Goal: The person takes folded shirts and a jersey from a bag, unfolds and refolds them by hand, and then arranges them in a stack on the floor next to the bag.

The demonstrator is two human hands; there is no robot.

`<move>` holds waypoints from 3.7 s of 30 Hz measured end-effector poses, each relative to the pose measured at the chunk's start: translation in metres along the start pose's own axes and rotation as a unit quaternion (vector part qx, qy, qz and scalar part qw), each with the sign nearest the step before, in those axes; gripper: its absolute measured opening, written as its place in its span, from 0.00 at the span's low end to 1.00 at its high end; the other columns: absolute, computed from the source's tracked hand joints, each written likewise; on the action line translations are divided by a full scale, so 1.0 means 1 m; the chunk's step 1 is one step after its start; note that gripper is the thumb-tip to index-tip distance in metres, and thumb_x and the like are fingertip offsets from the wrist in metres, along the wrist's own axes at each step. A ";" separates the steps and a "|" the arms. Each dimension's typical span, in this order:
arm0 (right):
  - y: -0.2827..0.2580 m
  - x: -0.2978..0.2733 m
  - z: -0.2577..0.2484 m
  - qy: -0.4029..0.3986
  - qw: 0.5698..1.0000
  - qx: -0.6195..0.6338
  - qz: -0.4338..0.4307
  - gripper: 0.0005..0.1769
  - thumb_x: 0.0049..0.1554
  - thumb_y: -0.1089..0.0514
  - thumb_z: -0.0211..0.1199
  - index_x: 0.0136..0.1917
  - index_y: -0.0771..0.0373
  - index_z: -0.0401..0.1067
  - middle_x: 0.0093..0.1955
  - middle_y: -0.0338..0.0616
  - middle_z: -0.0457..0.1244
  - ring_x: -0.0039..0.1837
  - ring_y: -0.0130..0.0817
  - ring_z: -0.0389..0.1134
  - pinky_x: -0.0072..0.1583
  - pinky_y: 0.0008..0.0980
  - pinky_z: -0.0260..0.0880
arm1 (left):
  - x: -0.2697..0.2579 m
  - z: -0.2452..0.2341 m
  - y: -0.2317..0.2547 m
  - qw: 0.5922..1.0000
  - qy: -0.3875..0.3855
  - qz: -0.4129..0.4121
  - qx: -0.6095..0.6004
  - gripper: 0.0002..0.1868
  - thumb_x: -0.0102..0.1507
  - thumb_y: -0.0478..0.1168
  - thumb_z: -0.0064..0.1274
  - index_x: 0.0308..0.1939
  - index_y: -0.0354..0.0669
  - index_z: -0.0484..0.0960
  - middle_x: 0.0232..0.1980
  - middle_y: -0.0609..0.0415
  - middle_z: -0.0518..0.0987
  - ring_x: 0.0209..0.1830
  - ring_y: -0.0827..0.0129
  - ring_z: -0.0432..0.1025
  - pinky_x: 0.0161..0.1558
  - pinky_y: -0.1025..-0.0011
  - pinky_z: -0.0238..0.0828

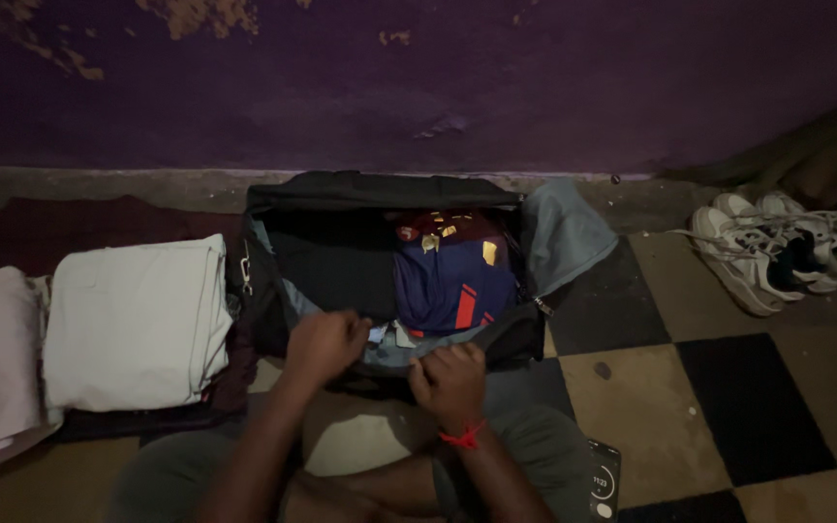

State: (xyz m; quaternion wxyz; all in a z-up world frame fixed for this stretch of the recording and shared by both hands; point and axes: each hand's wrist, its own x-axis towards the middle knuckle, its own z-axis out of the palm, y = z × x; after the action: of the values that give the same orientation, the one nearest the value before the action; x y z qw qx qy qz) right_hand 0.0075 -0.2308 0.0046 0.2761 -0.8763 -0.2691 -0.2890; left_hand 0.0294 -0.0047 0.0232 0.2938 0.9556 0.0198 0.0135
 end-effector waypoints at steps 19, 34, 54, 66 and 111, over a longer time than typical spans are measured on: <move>-0.003 -0.005 -0.001 -0.041 0.999 0.011 -0.011 0.07 0.50 0.56 0.68 0.33 0.58 0.73 0.35 0.40 0.66 0.43 0.41 0.68 0.54 0.45 0.61 | 0.088 0.105 -0.026 0.965 -0.191 -0.007 0.179 0.21 0.56 0.48 0.64 0.50 0.43 0.85 0.56 0.43 0.81 0.55 0.50 0.78 0.54 0.55 0.77; -0.004 -0.009 0.002 -0.039 0.999 0.033 0.016 0.09 0.51 0.56 0.70 0.33 0.59 0.73 0.35 0.39 0.67 0.43 0.40 0.69 0.55 0.45 0.61 | 0.129 0.172 -0.047 0.981 -0.162 -0.088 0.061 0.30 0.56 0.60 0.63 0.46 0.35 0.85 0.44 0.41 0.84 0.44 0.49 0.79 0.43 0.52 0.76; 0.001 -0.015 0.004 -0.035 0.999 0.032 0.021 0.09 0.51 0.56 0.71 0.33 0.58 0.73 0.35 0.39 0.66 0.43 0.39 0.67 0.55 0.43 0.60 | 0.139 0.234 -0.012 0.857 -0.099 -0.358 -0.356 0.24 0.46 0.45 0.75 0.36 0.31 0.84 0.38 0.41 0.85 0.35 0.54 0.80 0.34 0.56 0.78; 0.004 -0.016 0.003 -0.055 0.997 0.035 0.031 0.10 0.51 0.56 0.69 0.33 0.59 0.71 0.36 0.40 0.66 0.44 0.40 0.67 0.56 0.46 0.61 | 0.111 0.153 0.063 0.998 0.030 0.047 0.039 0.29 0.52 0.44 0.68 0.52 0.40 0.75 0.55 0.44 0.76 0.57 0.48 0.73 0.55 0.55 0.75; -0.005 0.029 -0.036 -0.073 0.985 0.142 0.059 0.05 0.53 0.58 0.67 0.42 0.60 0.75 0.44 0.42 0.70 0.47 0.42 0.70 0.57 0.47 0.62 | 0.248 0.225 -0.034 0.905 0.192 -0.242 -0.292 0.20 0.58 0.48 0.58 0.44 0.34 0.85 0.46 0.39 0.86 0.45 0.49 0.81 0.50 0.55 0.76</move>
State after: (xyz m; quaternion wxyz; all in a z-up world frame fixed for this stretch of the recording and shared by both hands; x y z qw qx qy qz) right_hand 0.0116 -0.2409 0.0499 0.3936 -0.8615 -0.2747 -0.1659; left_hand 0.2841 -0.0911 -0.1783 0.5442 0.7721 0.3013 0.1302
